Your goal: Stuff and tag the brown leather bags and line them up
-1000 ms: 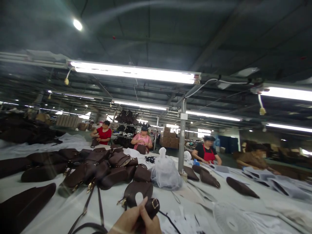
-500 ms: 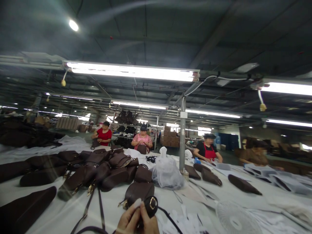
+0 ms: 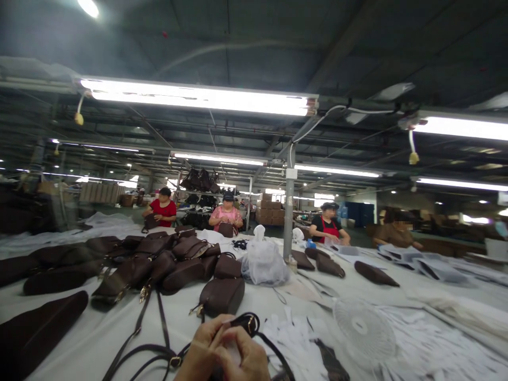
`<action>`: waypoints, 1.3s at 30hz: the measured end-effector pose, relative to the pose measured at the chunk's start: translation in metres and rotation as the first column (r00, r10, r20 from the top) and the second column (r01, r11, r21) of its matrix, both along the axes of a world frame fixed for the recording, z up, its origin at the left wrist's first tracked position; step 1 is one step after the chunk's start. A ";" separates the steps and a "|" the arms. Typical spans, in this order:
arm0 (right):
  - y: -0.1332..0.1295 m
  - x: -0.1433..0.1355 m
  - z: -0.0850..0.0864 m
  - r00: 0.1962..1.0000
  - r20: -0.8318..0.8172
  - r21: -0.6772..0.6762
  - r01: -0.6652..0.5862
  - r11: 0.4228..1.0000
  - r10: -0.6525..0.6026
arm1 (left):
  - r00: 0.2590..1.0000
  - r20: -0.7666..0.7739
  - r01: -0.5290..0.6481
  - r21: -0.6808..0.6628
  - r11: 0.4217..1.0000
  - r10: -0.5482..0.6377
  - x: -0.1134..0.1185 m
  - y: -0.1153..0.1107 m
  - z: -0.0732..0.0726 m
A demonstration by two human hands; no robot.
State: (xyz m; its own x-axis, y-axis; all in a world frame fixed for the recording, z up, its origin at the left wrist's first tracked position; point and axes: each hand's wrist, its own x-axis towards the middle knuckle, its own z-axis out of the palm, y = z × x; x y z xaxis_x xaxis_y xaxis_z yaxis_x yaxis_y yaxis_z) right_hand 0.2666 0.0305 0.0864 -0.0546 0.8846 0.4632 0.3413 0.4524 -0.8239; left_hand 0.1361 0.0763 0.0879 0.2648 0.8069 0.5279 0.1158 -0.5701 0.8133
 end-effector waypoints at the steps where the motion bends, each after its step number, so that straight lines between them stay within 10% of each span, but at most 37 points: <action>1: -0.004 0.001 0.005 0.993 -0.075 -0.026 -0.097 0.995 0.095 | 1.000 0.002 0.010 0.000 1.000 -0.010 -0.001 0.000 -0.001; 4: -0.014 0.006 0.015 0.936 -0.220 -0.060 -0.295 0.954 0.276 | 1.000 -0.018 -0.003 0.007 1.000 0.003 -0.003 -0.003 -0.001; 10: -0.020 0.015 0.025 0.967 -0.252 0.007 0.044 0.999 -0.041 | 0.995 -0.090 -0.031 0.034 0.999 0.034 -0.003 -0.016 0.006; 14: -0.021 0.011 0.025 0.955 -0.296 -0.182 -0.024 0.983 -0.031 | 0.992 -0.097 -0.078 0.078 0.994 0.086 -0.004 -0.018 0.008; 39: 0.000 -0.009 0.025 0.934 -0.358 -0.270 -0.113 0.956 0.009 | 0.986 -0.097 -0.112 0.217 0.970 0.136 -0.005 -0.025 -0.004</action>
